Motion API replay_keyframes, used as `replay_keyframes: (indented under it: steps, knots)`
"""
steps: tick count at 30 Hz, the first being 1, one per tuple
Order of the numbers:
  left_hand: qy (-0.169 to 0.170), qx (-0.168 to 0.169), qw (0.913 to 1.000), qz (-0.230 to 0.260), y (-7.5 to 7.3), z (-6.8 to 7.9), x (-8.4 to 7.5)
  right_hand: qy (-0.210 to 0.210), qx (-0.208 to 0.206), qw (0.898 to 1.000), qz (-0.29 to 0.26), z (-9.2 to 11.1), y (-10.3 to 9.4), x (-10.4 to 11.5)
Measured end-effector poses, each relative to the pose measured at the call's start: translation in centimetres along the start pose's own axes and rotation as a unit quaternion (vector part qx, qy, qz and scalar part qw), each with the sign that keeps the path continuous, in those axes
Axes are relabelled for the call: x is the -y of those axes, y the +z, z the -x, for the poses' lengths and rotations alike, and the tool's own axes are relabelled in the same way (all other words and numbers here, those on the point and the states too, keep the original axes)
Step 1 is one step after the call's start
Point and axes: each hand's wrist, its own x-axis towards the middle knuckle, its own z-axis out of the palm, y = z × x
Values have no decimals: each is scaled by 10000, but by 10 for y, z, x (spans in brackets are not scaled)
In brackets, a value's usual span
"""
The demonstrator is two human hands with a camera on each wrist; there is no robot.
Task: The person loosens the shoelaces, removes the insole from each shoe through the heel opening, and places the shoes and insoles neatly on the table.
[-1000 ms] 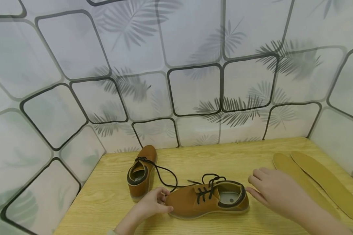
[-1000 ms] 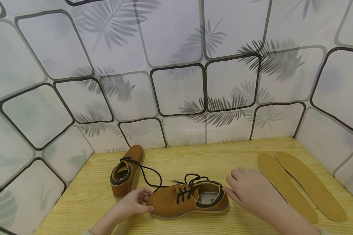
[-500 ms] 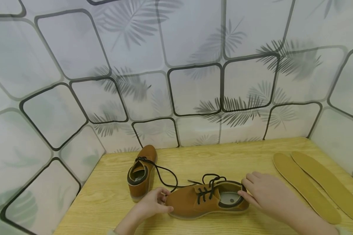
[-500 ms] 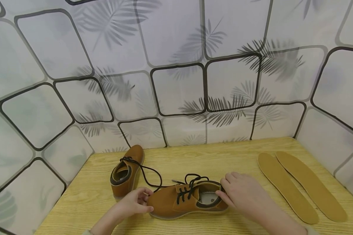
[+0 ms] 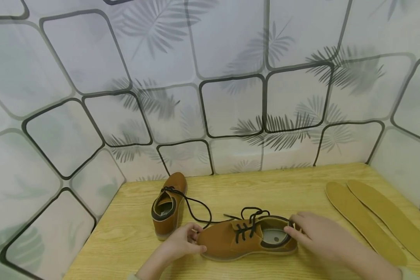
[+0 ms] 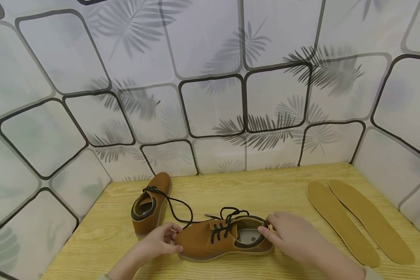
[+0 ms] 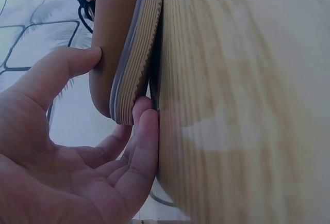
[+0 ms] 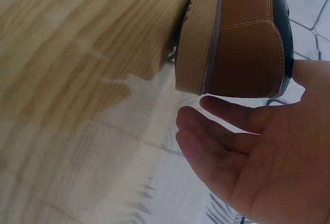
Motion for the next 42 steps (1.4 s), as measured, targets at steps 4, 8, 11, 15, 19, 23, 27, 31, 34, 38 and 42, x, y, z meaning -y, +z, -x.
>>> replay_keyframes:
  steps: [4, 8, 11, 15, 19, 23, 27, 31, 34, 38, 42]
  knots:
    - [-34, 31, 10000, 39, 0, 0, 0, 272, 586, 9932, -966, -1, 1, -6]
    - [-53, 48, 9999, 89, 0, 1, -2, 524, 1027, 9777, -1753, -2, 1, -10]
    - [-62, 49, 9999, 115, 0, 1, -2, 460, 1128, 9713, -2044, -1, 2, -13]
    - [-78, 45, 9999, 115, 1, 1, -2, 213, 1170, 9595, -2553, -2, 5, -17]
    - [-64, 25, 9999, 98, 1, 0, -1, 212, 1326, 9293, -3441, -2, 8, -23]
    - [10, -9, 10000, 87, 1, 0, -1, 537, 1516, 9004, -4043, -3, 8, -27]
    - [81, -42, 9999, 77, 0, 1, -4, 1008, 1692, 8772, -4380, -7, 25, -46]
    - [144, -129, 9998, -56, -1, -1, -7, 1121, 1687, 8698, -4500, -7, 23, -43]
    - [210, -235, 9992, -248, -3, -3, -10, 1087, 1590, 8728, -4485, -3, 7, -23]
    - [313, -326, 9979, -463, -6, -6, -13, 1252, 1467, 8727, -4485, -2, 6, -16]
    - [315, -399, 9969, -600, -8, -9, -13, 1388, 1309, 8683, -4579, -2, 10, -13]
